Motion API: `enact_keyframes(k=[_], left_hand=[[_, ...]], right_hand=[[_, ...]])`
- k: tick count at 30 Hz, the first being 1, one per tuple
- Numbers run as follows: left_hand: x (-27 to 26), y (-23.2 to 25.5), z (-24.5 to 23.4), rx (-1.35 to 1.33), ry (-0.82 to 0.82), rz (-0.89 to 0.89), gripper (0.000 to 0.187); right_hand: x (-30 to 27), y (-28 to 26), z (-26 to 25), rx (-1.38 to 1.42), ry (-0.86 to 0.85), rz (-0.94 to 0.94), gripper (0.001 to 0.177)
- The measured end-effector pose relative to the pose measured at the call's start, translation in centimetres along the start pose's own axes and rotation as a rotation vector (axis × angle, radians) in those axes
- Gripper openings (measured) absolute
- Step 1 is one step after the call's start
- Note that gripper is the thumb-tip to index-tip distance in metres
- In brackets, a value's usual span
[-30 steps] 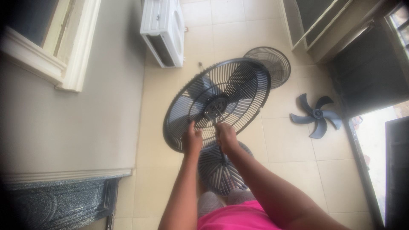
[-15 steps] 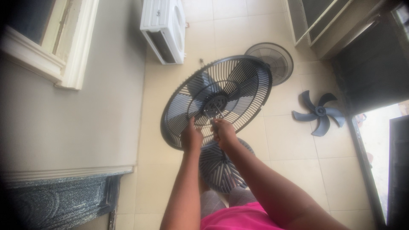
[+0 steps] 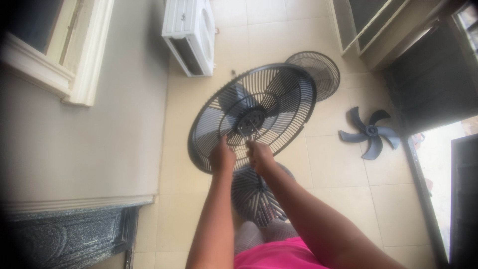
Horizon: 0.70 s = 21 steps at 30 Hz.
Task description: The person assembles a standing fan by attaching the fan blades to the motor hub and securing the front protective cage. They use a screwdriver to tighten the central nut and fasten the cage screws, completing the assembly of the fan head.
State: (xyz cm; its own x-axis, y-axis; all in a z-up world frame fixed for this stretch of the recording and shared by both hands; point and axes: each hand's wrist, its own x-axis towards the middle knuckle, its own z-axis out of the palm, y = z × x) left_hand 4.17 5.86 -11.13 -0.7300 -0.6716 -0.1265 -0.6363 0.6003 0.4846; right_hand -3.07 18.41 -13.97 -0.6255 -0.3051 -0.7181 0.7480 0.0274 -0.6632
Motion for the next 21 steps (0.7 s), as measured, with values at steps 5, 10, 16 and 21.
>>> enact_keyframes(k=[5,10,16,21], left_hand=[[-0.3,0.2,-0.7,0.018,-0.054,-0.019,0.045],[0.1,-0.1,-0.7,-0.012,-0.015,0.038,0.042],[0.6,-0.5,-0.6,-0.024,-0.027,0.078,0.037],[0.6,-0.6,-0.7,-0.04,-0.022,0.132,0.037]], right_hand=[[0.7,-0.3,0.5,-0.445,0.134,-0.273,0.024],[-1.9,-0.2,1.3,-1.092,0.483,-0.785,0.023],[2.8,1.4,-1.1,-0.331,-0.034,-0.179,0.03],[0.9,0.1,1.0,-0.514,0.247,-0.287,0.021]])
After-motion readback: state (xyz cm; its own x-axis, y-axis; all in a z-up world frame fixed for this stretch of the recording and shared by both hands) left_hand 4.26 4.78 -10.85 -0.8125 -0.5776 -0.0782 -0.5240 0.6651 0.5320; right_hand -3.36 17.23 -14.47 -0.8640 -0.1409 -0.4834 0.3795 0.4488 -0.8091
